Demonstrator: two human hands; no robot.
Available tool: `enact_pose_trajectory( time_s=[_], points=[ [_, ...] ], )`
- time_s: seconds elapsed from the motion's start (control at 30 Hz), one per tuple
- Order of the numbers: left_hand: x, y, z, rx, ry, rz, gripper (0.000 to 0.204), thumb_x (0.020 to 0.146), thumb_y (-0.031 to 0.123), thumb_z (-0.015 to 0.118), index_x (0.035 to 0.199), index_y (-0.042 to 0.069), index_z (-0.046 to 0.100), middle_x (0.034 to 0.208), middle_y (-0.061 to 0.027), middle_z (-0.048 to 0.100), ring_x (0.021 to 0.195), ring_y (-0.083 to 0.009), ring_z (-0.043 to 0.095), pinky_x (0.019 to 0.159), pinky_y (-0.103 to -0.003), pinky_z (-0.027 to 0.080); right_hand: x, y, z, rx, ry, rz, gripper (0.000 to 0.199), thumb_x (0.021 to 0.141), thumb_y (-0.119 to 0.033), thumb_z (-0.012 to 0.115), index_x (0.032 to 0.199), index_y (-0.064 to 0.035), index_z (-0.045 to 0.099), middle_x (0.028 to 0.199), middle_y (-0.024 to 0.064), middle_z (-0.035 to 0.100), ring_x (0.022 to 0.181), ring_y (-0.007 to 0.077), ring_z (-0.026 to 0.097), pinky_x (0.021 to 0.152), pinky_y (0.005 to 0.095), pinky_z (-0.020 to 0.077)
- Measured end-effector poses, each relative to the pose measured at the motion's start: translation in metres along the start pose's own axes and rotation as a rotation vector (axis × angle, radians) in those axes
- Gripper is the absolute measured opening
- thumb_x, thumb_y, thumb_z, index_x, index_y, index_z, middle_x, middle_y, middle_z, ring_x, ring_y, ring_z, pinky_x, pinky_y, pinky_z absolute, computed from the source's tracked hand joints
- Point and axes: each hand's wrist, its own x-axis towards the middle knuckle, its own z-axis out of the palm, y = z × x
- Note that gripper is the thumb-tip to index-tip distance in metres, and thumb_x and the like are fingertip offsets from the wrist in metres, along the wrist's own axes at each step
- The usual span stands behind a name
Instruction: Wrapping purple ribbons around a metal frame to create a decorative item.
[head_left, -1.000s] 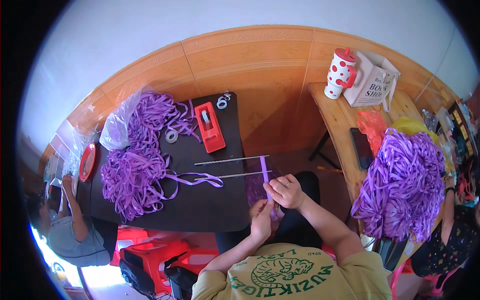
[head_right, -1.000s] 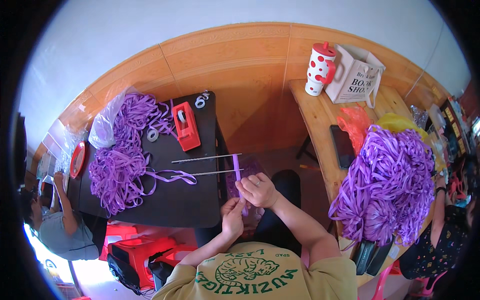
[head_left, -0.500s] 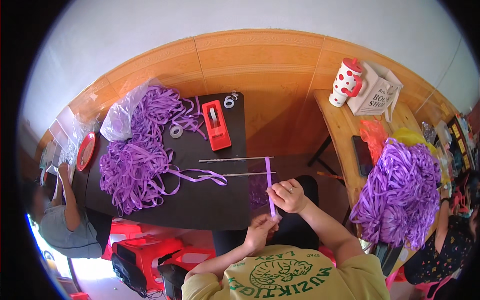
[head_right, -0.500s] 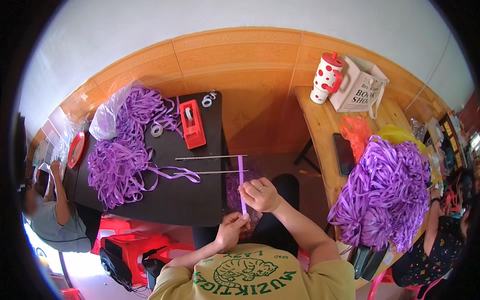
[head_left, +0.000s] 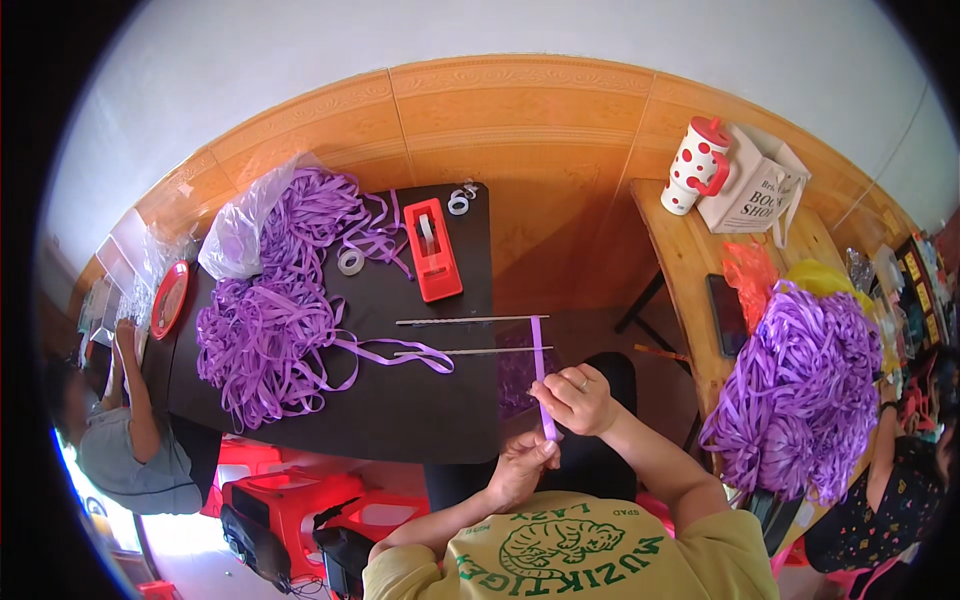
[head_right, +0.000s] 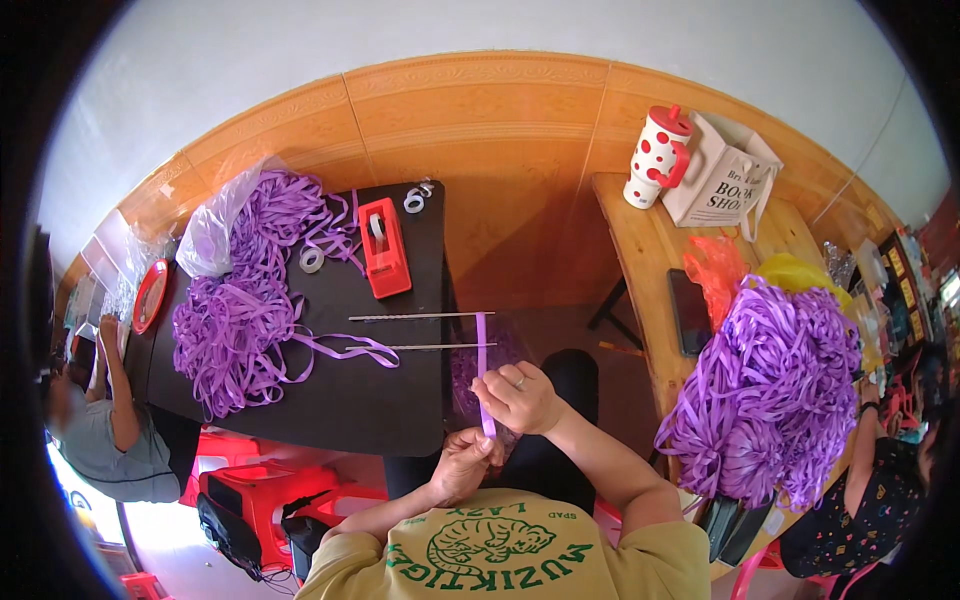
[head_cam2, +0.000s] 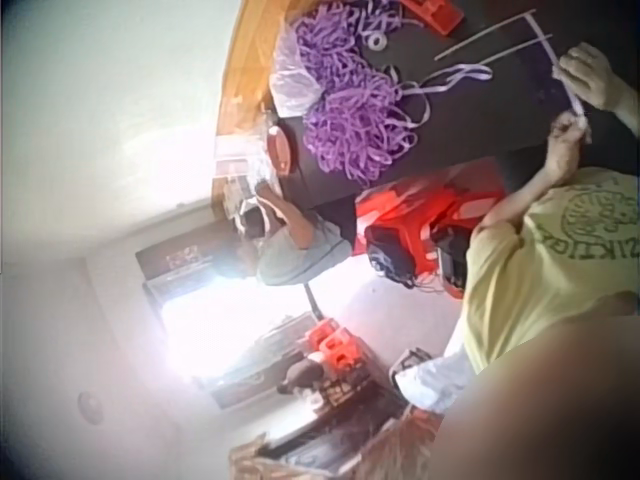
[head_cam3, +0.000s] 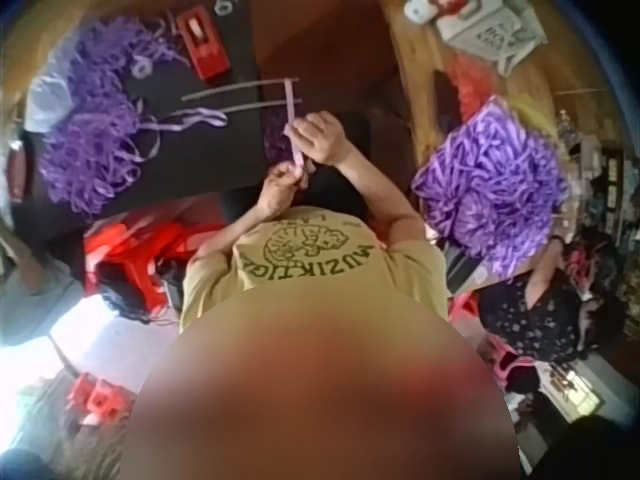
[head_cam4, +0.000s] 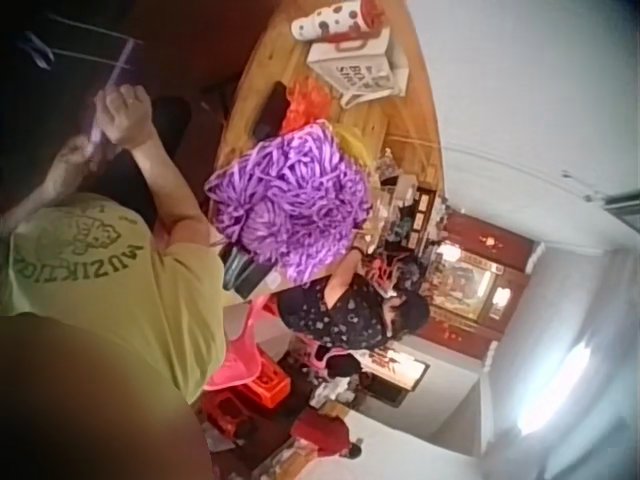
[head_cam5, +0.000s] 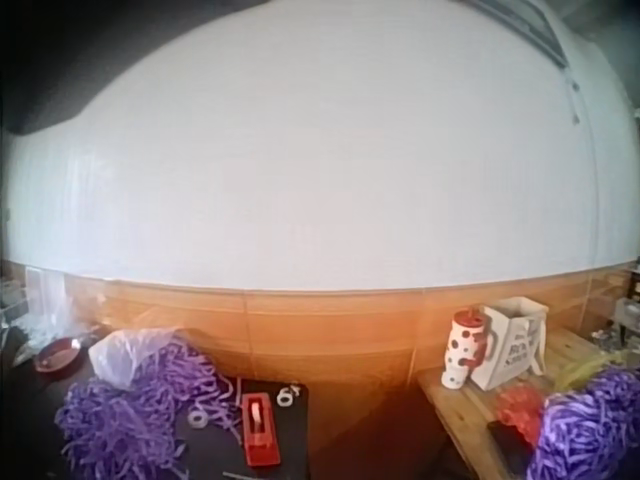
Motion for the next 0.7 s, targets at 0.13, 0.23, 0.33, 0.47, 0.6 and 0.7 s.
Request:
enact_pose_trajectory(
  time_s=[0.13, 0.23, 0.33, 0.47, 0.6, 0.7],
  points=[
    [0.011, 0.002, -0.016, 0.178, 0.021, -0.147, 0.013, 0.088, 0.019, 0.064, 0.086, 0.006, 0.064, 0.073, -0.0010, 0.060, 0.058, -0.0062, 0.050, 0.053, -0.021, 0.038, 0.023, 0.009, 0.003, 0.232, 0.076, 0.222, 0.018, 0.062, -0.002, 0.075, 0.076, -0.0039, 0.064, 0.075, 0.0050, 0.056, 0.058, 0.0190, 0.053, 0.048, 0.0299, 0.0385],
    [0.034, 0.000, -0.026, 0.276, 0.200, -0.241, 0.015, 0.088, 0.019, 0.064, 0.089, 0.004, 0.064, 0.073, -0.0008, 0.061, 0.061, -0.0056, 0.051, 0.056, -0.020, 0.039, 0.042, 0.034, 0.016, 0.427, 0.196, 0.391, 0.017, 0.063, 0.004, 0.073, 0.075, -0.0030, 0.063, 0.071, 0.0079, 0.056, 0.056, 0.0234, 0.054, 0.049, 0.0317, 0.0405],
    [0.060, -0.006, -0.027, 0.325, 0.339, -0.025, 0.014, 0.088, 0.017, 0.062, 0.093, 0.004, 0.065, 0.079, -0.0014, 0.064, 0.066, -0.0073, 0.055, 0.061, -0.020, 0.043, 0.046, 0.063, 0.032, 0.749, 0.057, 0.770, 0.006, 0.073, 0.005, 0.068, 0.074, 0.0029, 0.063, 0.066, 0.0051, 0.055, 0.060, 0.0124, 0.054, 0.052, 0.0275, 0.0405],
    [0.089, 0.002, -0.018, 0.246, 0.394, 0.035, 0.012, 0.088, 0.015, 0.062, 0.093, 0.004, 0.066, 0.078, -0.0013, 0.064, 0.066, -0.0075, 0.056, 0.061, -0.020, 0.042, 0.041, 0.101, 0.063, 0.935, -0.018, 1.006, 0.019, 0.072, -0.006, 0.076, 0.062, 0.0007, 0.061, 0.056, -0.0011, 0.050, 0.054, 0.0055, 0.044, 0.048, 0.0236, 0.0328],
    [0.117, 0.009, -0.015, 0.204, 0.464, 0.150, 0.014, 0.090, 0.014, 0.059, 0.099, 0.005, 0.064, 0.081, -0.0015, 0.063, 0.069, -0.0062, 0.054, 0.063, -0.019, 0.041, 0.029, 0.115, 0.082, 1.096, -0.093, 1.218, 0.021, 0.073, -0.008, 0.077, 0.060, -0.0029, 0.062, 0.052, -0.0049, 0.050, 0.049, 0.0033, 0.041, 0.047, 0.0222, 0.0314],
    [0.132, 0.015, -0.009, 0.253, 0.511, 0.254, 0.018, 0.091, 0.010, 0.056, 0.107, 0.004, 0.061, 0.088, -0.0031, 0.062, 0.075, -0.0070, 0.055, 0.067, -0.021, 0.042, 0.019, 0.117, 0.090, 1.195, -0.124, 1.326, 0.020, 0.073, -0.008, 0.077, 0.061, -0.0039, 0.062, 0.054, -0.0046, 0.052, 0.050, 0.0034, 0.043, 0.047, 0.0218, 0.0318]
  ],
)
